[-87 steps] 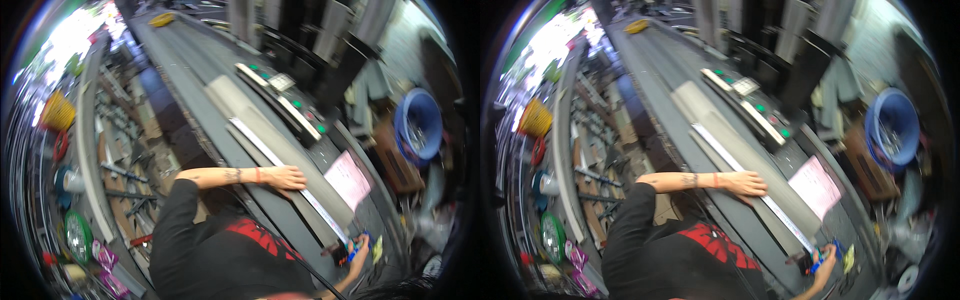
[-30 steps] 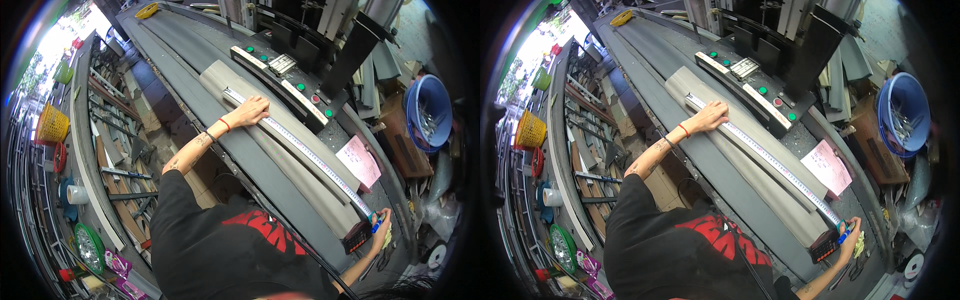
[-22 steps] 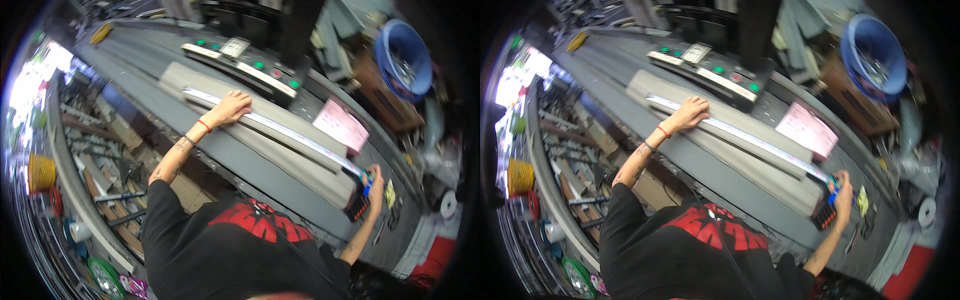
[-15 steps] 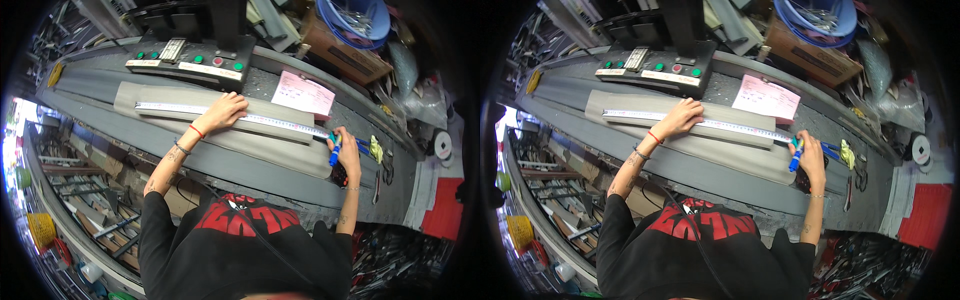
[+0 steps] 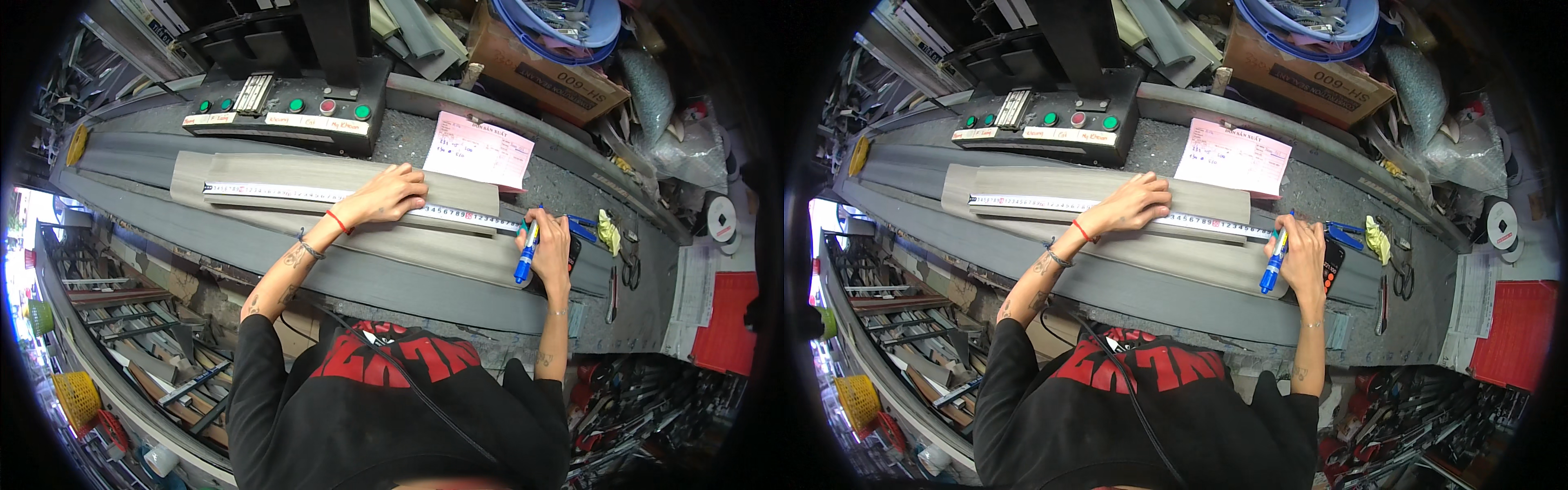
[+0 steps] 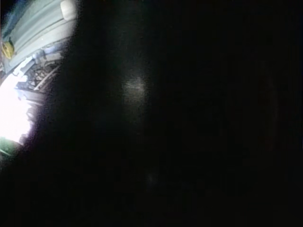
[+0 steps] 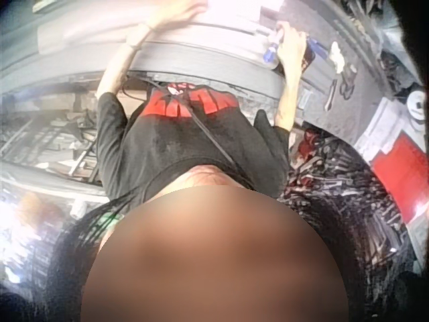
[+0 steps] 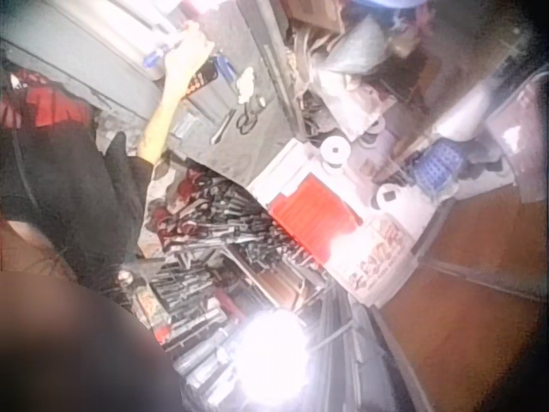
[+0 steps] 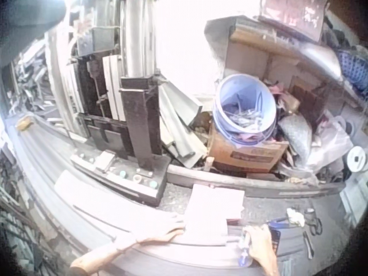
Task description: The person measures and marks a long metal profile with a tape measure and marker, then positions it in a cutting machine and operates the control panel to cut the piece. The cut segment is removed and placed aside.
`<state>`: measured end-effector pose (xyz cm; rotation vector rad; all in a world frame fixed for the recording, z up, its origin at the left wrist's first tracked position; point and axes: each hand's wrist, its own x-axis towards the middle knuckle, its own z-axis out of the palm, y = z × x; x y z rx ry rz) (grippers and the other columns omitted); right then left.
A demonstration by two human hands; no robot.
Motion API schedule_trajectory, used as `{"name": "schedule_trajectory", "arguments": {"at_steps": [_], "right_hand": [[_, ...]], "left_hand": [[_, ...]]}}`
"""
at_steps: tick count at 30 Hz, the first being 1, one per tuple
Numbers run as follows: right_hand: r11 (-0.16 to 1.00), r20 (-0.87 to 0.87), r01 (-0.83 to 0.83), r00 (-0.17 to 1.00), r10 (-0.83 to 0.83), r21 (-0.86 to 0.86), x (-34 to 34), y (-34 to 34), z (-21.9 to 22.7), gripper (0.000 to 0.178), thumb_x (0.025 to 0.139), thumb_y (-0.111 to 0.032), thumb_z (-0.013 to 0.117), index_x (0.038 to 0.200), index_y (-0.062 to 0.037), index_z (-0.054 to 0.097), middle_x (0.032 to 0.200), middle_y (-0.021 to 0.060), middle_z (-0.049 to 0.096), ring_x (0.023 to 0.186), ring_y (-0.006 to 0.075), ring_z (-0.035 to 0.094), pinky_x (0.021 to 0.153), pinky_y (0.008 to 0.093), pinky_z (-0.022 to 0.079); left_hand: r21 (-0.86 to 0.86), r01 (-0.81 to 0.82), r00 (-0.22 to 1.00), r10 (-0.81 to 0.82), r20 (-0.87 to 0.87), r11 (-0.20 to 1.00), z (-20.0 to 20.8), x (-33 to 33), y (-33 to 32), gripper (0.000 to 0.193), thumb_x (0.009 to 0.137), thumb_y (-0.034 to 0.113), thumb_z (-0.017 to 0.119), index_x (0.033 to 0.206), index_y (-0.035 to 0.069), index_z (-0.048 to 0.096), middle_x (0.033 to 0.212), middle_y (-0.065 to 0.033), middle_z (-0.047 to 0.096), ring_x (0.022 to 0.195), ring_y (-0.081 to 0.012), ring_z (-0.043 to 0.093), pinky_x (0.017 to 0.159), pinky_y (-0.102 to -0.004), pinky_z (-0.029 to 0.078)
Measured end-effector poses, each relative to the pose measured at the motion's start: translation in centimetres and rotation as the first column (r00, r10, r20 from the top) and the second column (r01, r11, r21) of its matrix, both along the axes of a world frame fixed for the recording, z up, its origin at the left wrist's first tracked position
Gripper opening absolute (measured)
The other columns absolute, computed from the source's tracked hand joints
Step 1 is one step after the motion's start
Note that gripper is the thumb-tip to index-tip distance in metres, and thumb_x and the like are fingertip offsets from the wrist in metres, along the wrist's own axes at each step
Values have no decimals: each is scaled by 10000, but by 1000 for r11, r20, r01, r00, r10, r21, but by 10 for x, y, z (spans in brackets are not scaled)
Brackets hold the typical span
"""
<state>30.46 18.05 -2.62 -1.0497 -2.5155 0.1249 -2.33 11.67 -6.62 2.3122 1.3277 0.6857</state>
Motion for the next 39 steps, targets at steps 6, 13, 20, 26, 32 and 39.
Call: {"name": "schedule_trajectory", "arguments": {"at_steps": [6,13,20,26,32,39], "right_hand": [[998,19,4,1000,-3,-64,-1,-4,-5,212,776,-168,659,904,-71,522,769,88,577,743,271,561,764,380,373],[982,-192,-172,964,183,71,-24,-23,-31,330,815,-316,689,997,-70,566,1128,92,649,1038,296,575,899,411,381],[991,-588,-135,801,109,1,-34,-41,-28,367,874,-363,632,1016,-25,615,800,81,586,692,189,532,641,299,411],[882,-695,-138,674,-249,-450,-65,-53,-34,202,842,-128,652,967,8,570,769,59,571,645,94,529,561,232,440],[950,-606,-61,782,-145,-306,-59,-53,-41,164,796,-99,694,813,-4,561,657,47,550,544,97,505,504,240,412],[978,-510,-20,855,-91,-208,-63,-53,-40,124,782,-63,672,759,-7,564,622,66,536,507,133,475,485,270,386]], "left_hand": [[95,-4,999,7,-33,995,-1,3,-4,184,880,242,585,859,64,547,900,-78,502,889,-275,462,805,-382,387],[145,-39,994,52,-92,989,1,6,-7,180,872,240,597,862,71,534,903,-68,507,888,-262,471,802,-369,397],[134,-41,994,54,-93,990,0,6,-8,176,867,236,599,859,73,533,910,-64,506,892,-258,472,809,-366,399],[179,-29,993,50,-111,983,-2,5,-7,159,877,258,577,883,107,527,904,-54,502,898,-244,481,800,-355,393],[168,-38,992,57,-111,985,-2,5,-10,164,866,260,591,879,108,529,913,-54,501,907,-246,479,804,-361,395],[176,-41,995,56,-80,984,-5,5,-9,168,865,259,593,865,103,531,921,-56,501,912,-253,472,802,-365,389]]}}
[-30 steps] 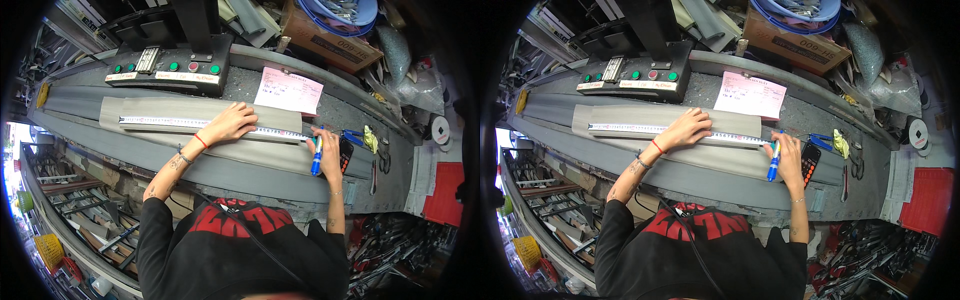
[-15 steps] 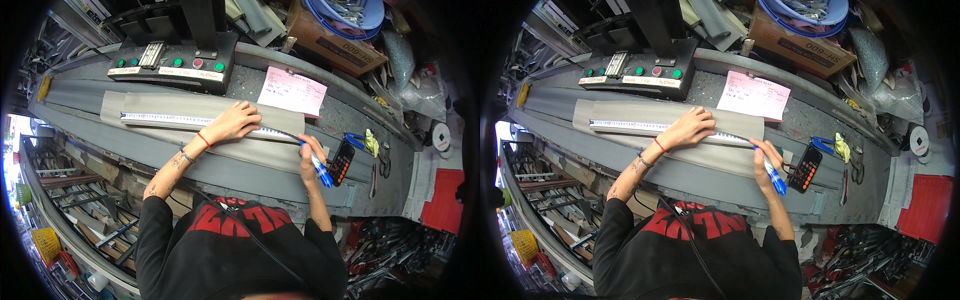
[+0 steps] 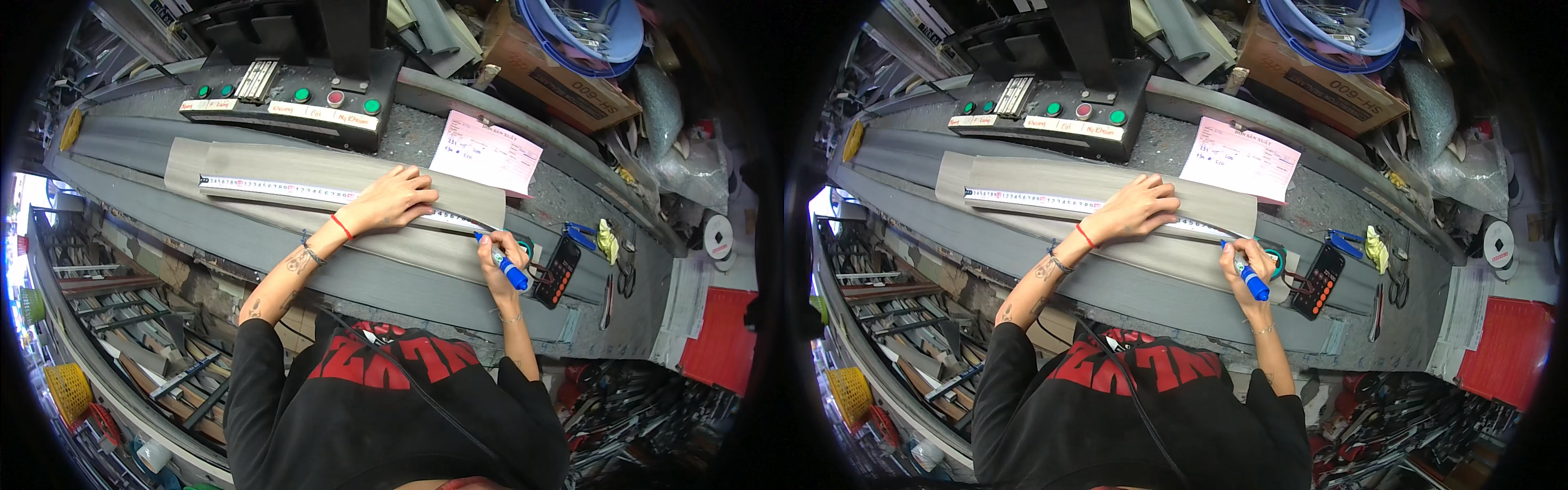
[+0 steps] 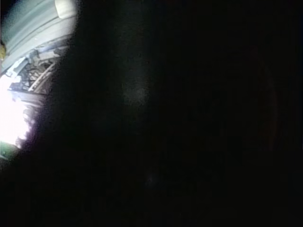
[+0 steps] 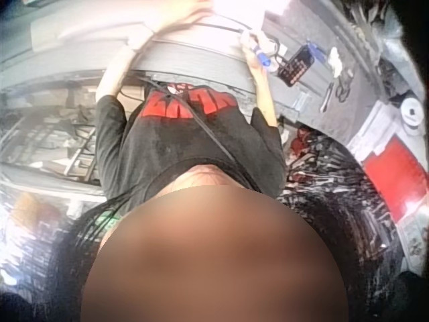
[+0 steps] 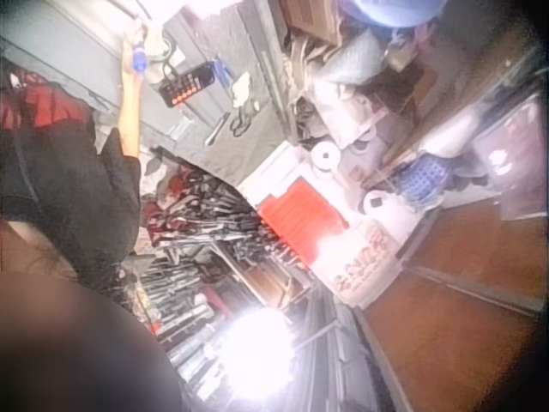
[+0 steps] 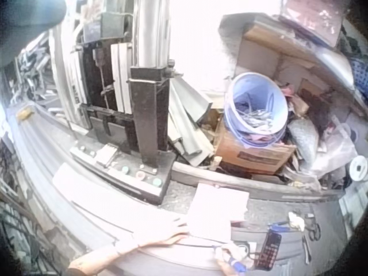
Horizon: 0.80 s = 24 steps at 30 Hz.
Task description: The person measures and marks a long metal profile with a tape measure and marker, then positions it in a cutting machine and operates the control panel to cut the piece. The cut segment is removed and placed aside.
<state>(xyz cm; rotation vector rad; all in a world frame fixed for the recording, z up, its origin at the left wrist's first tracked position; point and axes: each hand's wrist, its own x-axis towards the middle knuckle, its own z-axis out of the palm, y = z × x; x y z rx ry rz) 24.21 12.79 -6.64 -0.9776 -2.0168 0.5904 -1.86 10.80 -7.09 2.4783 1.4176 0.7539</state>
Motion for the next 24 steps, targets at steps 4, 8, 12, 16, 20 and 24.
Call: {"name": "schedule_trajectory", "arguments": {"at_steps": [4,8,12,16,20,24], "right_hand": [[1000,11,18,1000,-18,-14,-2,1,1,122,778,-58,674,759,-4,566,627,70,540,509,135,473,485,270,387],[1000,22,20,1000,-20,-3,-3,2,0,123,802,-79,660,767,-10,564,608,58,541,491,114,464,479,259,382],[1000,37,25,999,-25,-3,-4,3,-1,126,815,-91,655,770,-17,564,592,49,538,486,99,463,473,254,378],[1000,24,16,1000,-16,17,-6,4,-3,120,814,-84,657,771,-18,567,580,43,526,483,93,455,465,252,370],[999,40,16,999,-17,32,-6,4,-3,118,814,-79,657,771,-18,567,576,42,525,478,90,450,461,251,369],[999,49,27,998,-28,23,-6,4,-3,117,810,-77,658,768,-20,566,575,42,530,475,90,451,461,250,370]], "left_hand": [[-11,-3,1000,4,5,1000,-2,0,0,165,865,258,592,869,105,532,919,-56,501,909,-252,474,806,-364,390],[-10,-3,1000,3,1,1000,-3,0,0,163,865,257,591,874,105,534,917,-56,500,904,-249,477,812,-363,391],[-10,1,1000,-1,8,1000,-3,-1,1,165,865,260,589,876,105,531,916,-56,499,902,-248,479,816,-362,393],[-7,0,1000,0,22,1000,-3,-1,0,168,867,260,590,874,105,527,917,-56,499,904,-247,480,815,-362,394],[-11,0,1000,0,15,1000,-3,-1,0,172,872,265,589,873,106,525,919,-56,501,905,-246,481,815,-364,393],[-6,1,1000,-1,18,1000,-5,-1,1,173,874,270,587,875,108,528,920,-55,505,909,-245,483,816,-366,392]]}}
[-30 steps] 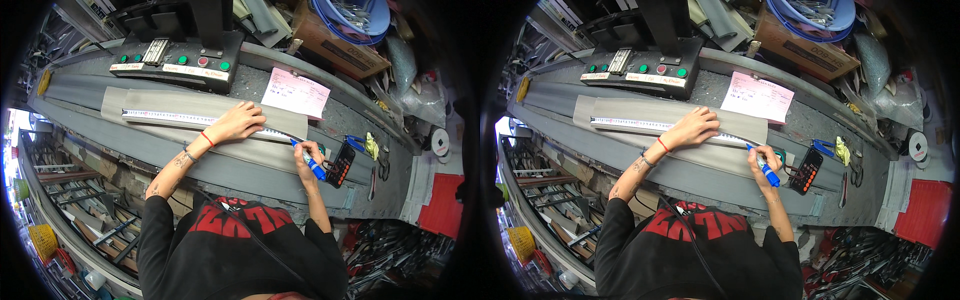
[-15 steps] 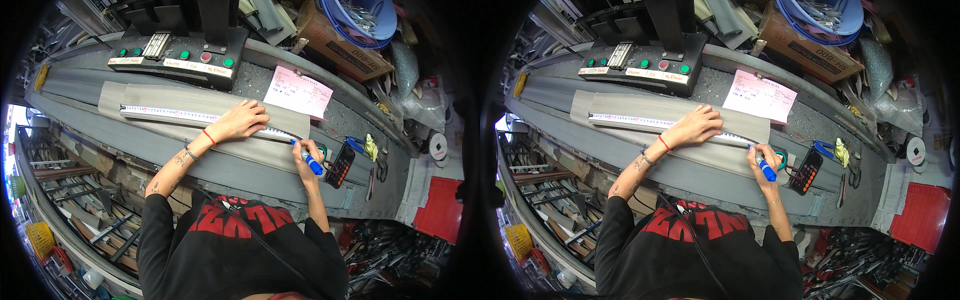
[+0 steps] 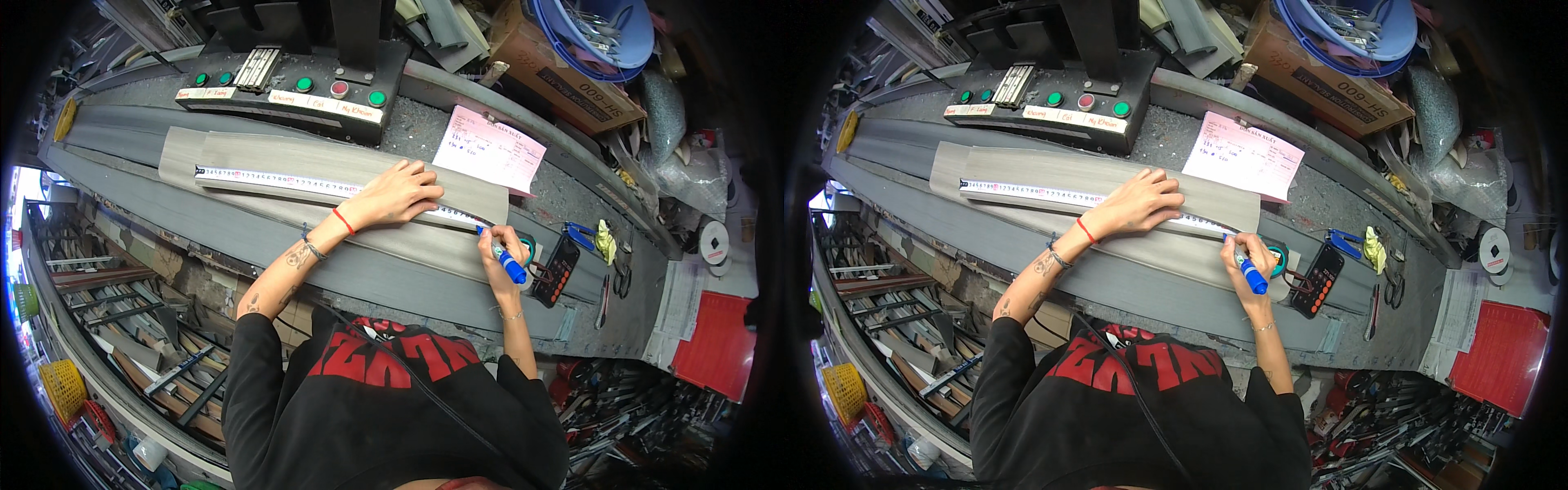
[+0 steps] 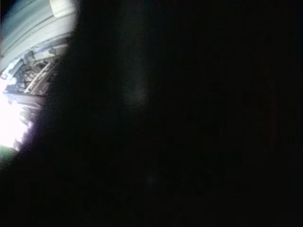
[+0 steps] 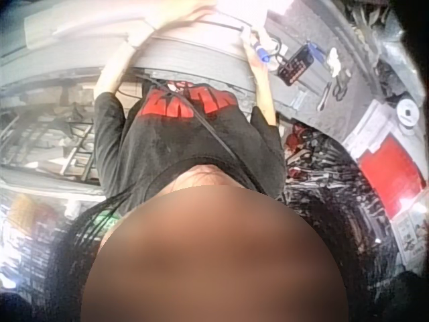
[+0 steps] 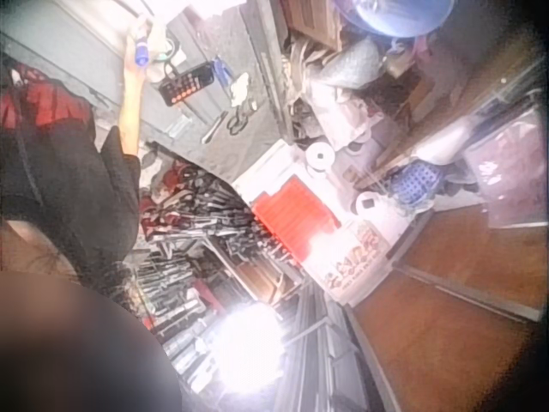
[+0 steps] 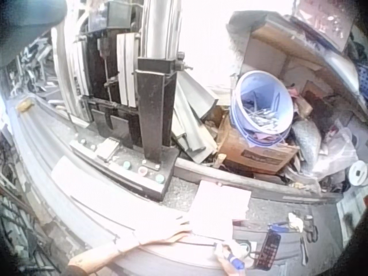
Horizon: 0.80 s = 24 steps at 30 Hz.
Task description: The person measures and marks a long metal profile with a tape measure and marker, then positions it in a cutting machine and operates the control panel to cut the piece. The cut segment is removed and placed aside.
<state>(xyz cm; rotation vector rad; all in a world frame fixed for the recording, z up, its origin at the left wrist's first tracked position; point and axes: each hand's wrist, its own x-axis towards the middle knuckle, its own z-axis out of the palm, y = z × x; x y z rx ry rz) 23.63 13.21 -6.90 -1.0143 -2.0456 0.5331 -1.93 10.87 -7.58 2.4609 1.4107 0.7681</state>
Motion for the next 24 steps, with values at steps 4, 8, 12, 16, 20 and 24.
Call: {"name": "schedule_trajectory", "arguments": {"at_steps": [4,8,12,16,20,24], "right_hand": [[1000,3,-13,1000,13,13,1,1,-1,113,800,-62,663,764,-17,565,584,47,528,479,101,448,464,255,368],[999,-7,-12,1000,11,-51,2,0,-1,123,784,-45,673,756,-7,559,611,59,533,491,127,451,473,272,374],[999,-8,25,1000,-25,-48,0,-2,0,123,781,-44,671,747,-4,560,617,63,542,492,132,457,475,273,378],[999,-4,20,1000,-20,-33,-1,-1,0,114,776,-39,670,751,-5,564,618,66,543,495,133,465,477,273,383],[1000,17,-18,1000,18,11,3,1,0,109,771,-42,671,750,-7,569,614,69,544,490,136,468,476,272,386],[998,7,30,1000,-30,-63,3,-1,-2,115,763,-56,677,730,-11,575,602,71,544,484,142,469,473,273,387]], "left_hand": [[-3,0,1000,0,1,1000,0,0,0,171,872,269,589,879,109,531,920,-55,508,913,-244,484,817,-367,391],[-9,-2,1000,2,-2,1000,0,0,0,172,872,270,588,879,108,530,920,-54,507,914,-245,484,817,-367,391],[-4,-1,1000,1,1,1000,1,0,0,176,871,271,591,871,106,529,916,-54,506,905,-245,483,815,-364,392],[-4,-3,1000,3,3,1000,1,0,0,180,869,271,594,863,104,528,914,-54,504,897,-244,482,812,-361,392],[9,-2,1000,2,0,1000,0,0,0,182,869,272,594,860,103,527,910,-53,504,896,-241,482,810,-361,392],[11,-3,1000,3,-1,1000,0,0,0,183,870,273,593,859,103,526,910,-53,505,898,-239,481,810,-361,391]]}}
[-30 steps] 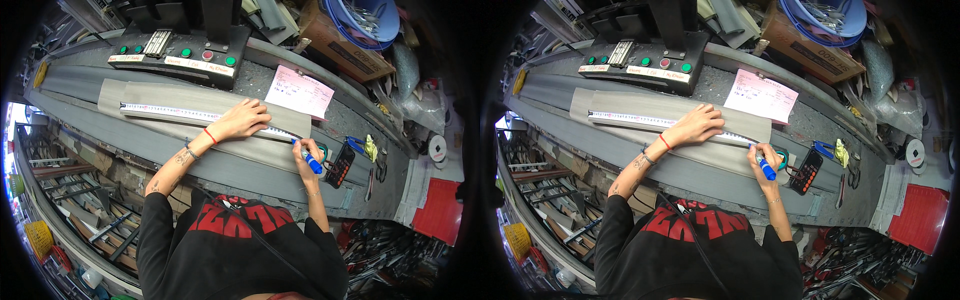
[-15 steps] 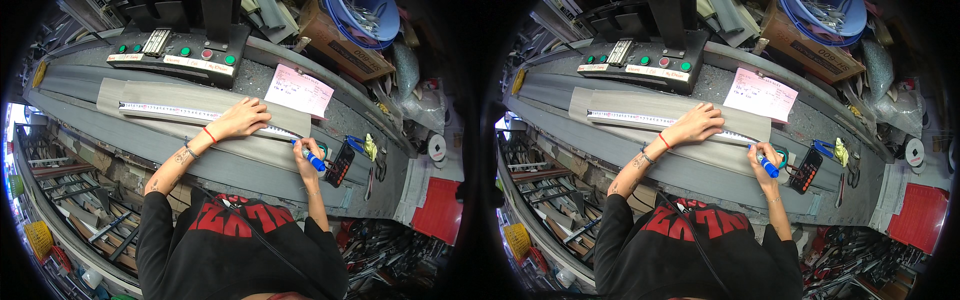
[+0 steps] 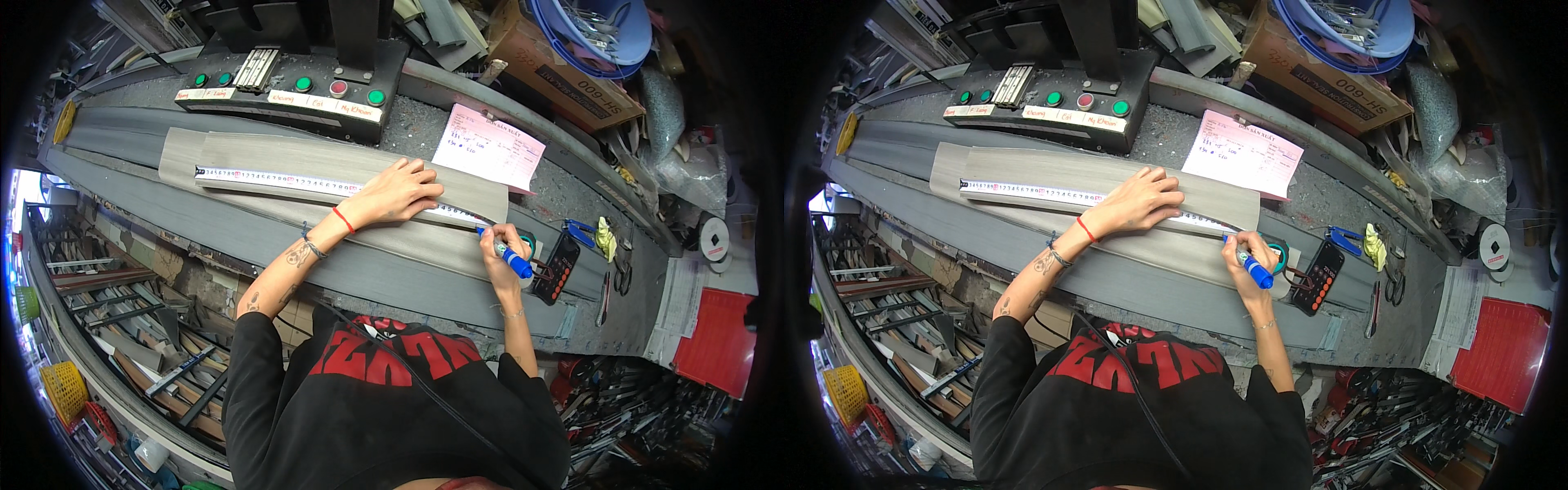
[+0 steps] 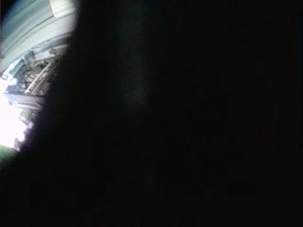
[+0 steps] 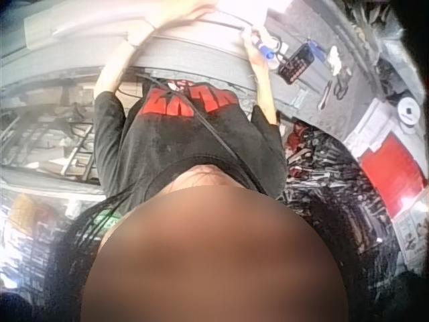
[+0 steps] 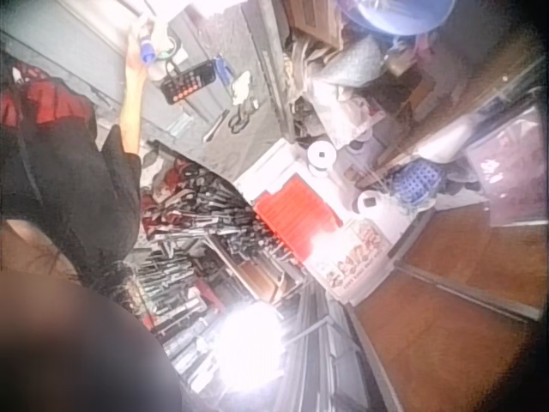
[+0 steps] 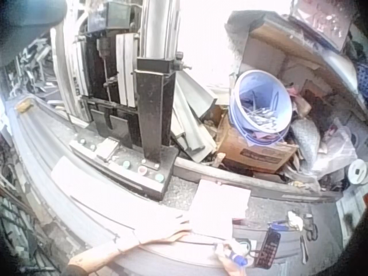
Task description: The person measures and marks a long metal profile with a tape measure and marker, then positions it in a cutting machine and operates the control panel to cut the piece. The cut segment is removed and placed aside.
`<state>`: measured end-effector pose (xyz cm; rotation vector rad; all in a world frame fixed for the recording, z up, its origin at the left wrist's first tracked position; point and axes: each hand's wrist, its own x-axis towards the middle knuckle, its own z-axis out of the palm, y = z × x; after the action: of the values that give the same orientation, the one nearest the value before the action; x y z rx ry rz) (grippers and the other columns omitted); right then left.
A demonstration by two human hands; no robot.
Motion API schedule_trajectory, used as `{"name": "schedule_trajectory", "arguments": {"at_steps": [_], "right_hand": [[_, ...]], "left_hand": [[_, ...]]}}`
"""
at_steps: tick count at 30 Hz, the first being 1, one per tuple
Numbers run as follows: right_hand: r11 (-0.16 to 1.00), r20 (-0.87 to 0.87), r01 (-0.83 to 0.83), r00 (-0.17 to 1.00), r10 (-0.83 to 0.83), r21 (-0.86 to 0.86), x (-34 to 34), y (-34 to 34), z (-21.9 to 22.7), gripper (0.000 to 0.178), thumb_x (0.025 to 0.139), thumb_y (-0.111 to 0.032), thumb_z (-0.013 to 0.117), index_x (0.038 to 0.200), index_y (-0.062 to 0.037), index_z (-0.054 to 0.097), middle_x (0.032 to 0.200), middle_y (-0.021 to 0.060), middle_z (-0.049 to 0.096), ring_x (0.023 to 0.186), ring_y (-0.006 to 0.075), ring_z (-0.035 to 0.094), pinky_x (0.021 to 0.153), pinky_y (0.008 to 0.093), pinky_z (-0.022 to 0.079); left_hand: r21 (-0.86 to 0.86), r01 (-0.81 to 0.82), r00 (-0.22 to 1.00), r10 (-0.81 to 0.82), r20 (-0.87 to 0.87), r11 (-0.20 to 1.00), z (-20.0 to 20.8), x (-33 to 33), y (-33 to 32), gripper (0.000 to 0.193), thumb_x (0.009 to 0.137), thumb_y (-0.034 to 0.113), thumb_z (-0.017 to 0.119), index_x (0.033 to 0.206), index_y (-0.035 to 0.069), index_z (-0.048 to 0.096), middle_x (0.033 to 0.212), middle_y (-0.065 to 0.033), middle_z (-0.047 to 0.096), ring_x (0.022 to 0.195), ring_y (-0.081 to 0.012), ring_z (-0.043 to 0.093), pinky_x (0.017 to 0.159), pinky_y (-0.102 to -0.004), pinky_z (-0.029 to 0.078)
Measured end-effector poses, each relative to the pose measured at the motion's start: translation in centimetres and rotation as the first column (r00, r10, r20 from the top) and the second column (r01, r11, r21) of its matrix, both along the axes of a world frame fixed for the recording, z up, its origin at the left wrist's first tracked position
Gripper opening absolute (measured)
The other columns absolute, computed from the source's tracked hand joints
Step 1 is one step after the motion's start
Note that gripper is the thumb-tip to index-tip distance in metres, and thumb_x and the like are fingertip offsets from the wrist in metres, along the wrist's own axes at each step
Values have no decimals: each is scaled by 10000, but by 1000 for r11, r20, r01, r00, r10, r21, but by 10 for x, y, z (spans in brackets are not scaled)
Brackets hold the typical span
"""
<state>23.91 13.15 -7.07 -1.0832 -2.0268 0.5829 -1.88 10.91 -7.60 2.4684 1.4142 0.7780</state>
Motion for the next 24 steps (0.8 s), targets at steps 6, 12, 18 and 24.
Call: {"name": "schedule_trajectory", "arguments": {"at_steps": [6,12,18,24], "right_hand": [[998,-16,-39,999,40,52,-1,3,0,128,759,-68,683,729,-9,573,596,72,542,488,144,467,481,277,393],[999,-205,-32,978,40,39,12,-4,-5,137,789,-93,680,819,-5,579,667,77,553,551,162,502,528,282,420],[927,229,-30,971,-61,373,41,-5,-8,332,806,-229,727,967,-55,494,1284,154,559,1159,383,519,1003,482,359],[983,246,-117,966,79,144,55,-3,-6,439,691,-51,784,968,-85,444,1369,184,473,1275,414,394,1048,462,334]], "left_hand": [[15,1,1000,-1,-7,1000,0,0,0,182,870,274,592,865,104,526,912,-55,506,903,-242,482,808,-361,391],[26,3,1000,-3,-14,1000,1,0,0,199,876,293,583,862,104,524,907,-57,503,892,-249,483,801,-364,393],[80,-76,989,85,-124,994,1,-24,-17,278,876,370,573,848,97,527,902,-69,503,893,-254,490,795,-352,397],[259,-355,877,416,-242,898,1,-120,-94,217,805,324,649,835,134,548,900,-64,511,884,-242,503,786,-368,401]]}}
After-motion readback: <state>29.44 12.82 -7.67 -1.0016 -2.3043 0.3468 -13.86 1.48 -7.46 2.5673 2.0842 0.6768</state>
